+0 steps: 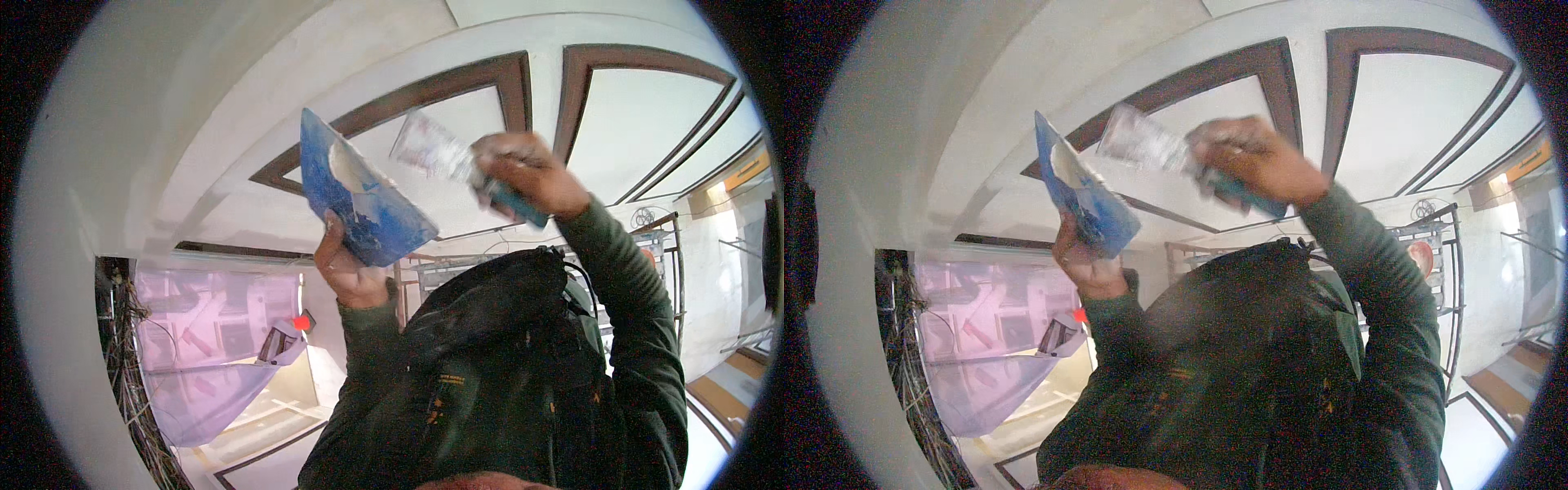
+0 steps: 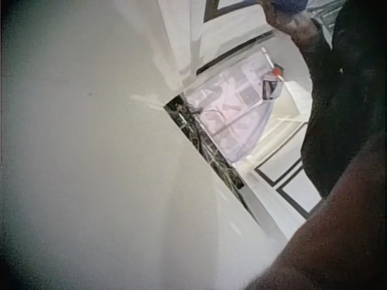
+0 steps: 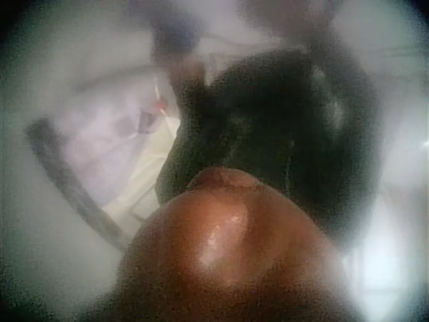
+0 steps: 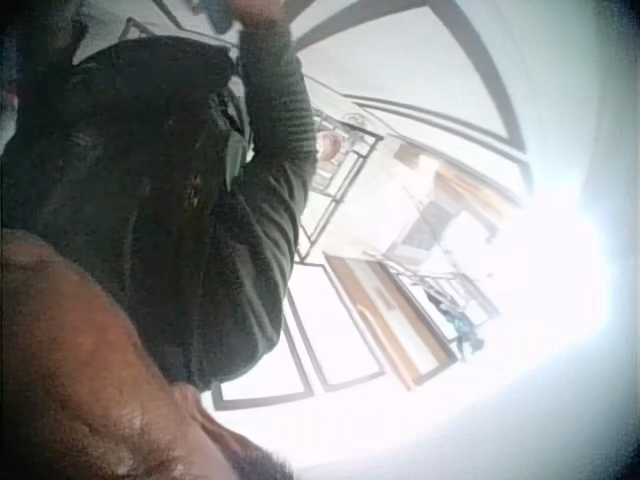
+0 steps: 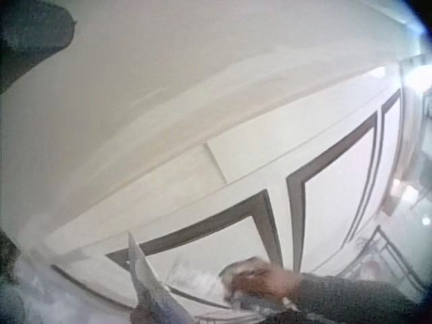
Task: The person applies joint compound to a corner where a wall meets a ceiling using a putty knife. They hold a mud pan in one hand to reload the knife and scrape the blade against the pan's edge to remove excess compound, then continue smoothing the joint on the wall.
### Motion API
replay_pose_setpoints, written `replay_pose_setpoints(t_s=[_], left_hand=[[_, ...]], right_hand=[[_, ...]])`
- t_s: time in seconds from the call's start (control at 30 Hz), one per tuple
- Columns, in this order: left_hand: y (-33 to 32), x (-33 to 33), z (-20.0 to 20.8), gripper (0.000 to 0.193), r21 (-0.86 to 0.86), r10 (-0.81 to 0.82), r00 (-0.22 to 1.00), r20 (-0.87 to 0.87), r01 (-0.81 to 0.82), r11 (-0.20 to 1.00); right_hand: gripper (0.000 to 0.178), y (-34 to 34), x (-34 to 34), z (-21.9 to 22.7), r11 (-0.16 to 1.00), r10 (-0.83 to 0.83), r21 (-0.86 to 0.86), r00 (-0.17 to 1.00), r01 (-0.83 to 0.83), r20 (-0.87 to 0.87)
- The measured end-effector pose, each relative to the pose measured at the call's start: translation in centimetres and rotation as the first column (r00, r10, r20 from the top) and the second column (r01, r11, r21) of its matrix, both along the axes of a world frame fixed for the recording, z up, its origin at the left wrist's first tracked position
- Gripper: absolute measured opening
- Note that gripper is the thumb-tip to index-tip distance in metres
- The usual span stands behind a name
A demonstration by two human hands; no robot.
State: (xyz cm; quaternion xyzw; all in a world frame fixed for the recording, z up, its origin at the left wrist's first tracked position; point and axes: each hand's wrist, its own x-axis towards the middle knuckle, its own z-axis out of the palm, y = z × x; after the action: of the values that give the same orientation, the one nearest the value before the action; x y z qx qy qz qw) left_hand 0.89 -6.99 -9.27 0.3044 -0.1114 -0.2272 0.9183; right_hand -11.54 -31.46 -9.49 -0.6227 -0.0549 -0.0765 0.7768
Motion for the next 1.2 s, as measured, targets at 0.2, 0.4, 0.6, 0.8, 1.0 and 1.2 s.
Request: replay_pose_setpoints(t_s=[0.2,0.4,0.6,0.8,1.0,1.2], left_hand=[[1.6,-0.7,2.2,0.051,0.288,0.151,0.958,0.246,-0.221,0.932],[0.4,-1.0,2.9,0.045,0.404,0.122,0.62,0.775,-0.634,0.66],[-1.4,-2.3,3.8,0.044,0.486,0.233,0.819,0.524,-0.512,0.708],[-0.7,0.0,2.8,0.044,0.492,0.17,0.742,0.648,-0.579,0.65],[4.1,1.3,2.4,0.041,0.478,0.171,0.598,0.783,-0.754,0.45],[5.0,-0.2,2.1,0.041,0.446,0.335,0.806,0.487,-0.56,0.699]], right_hand=[[0.035,-2.8,-1.9,4.4,0.424,-0.051,-0.698,0.785,0.577,0.617],[0.031,-1.8,-3.3,7.4,0.073,0.048,-0.74,0.739,0.669,0.672],[0.023,-0.4,-2.6,7.3,-0.173,0.086,-0.77,0.788,0.614,0.61],[0.019,0.4,-1.8,6.1,-0.257,0.021,-0.844,0.876,0.471,0.482],[0.022,-1.1,-2.6,7.7,0.233,-0.12,-0.768,0.801,0.597,0.586],[0.036,0.4,-3.1,12.8,0.48,-0.261,-0.339,0.501,0.809,0.825]])
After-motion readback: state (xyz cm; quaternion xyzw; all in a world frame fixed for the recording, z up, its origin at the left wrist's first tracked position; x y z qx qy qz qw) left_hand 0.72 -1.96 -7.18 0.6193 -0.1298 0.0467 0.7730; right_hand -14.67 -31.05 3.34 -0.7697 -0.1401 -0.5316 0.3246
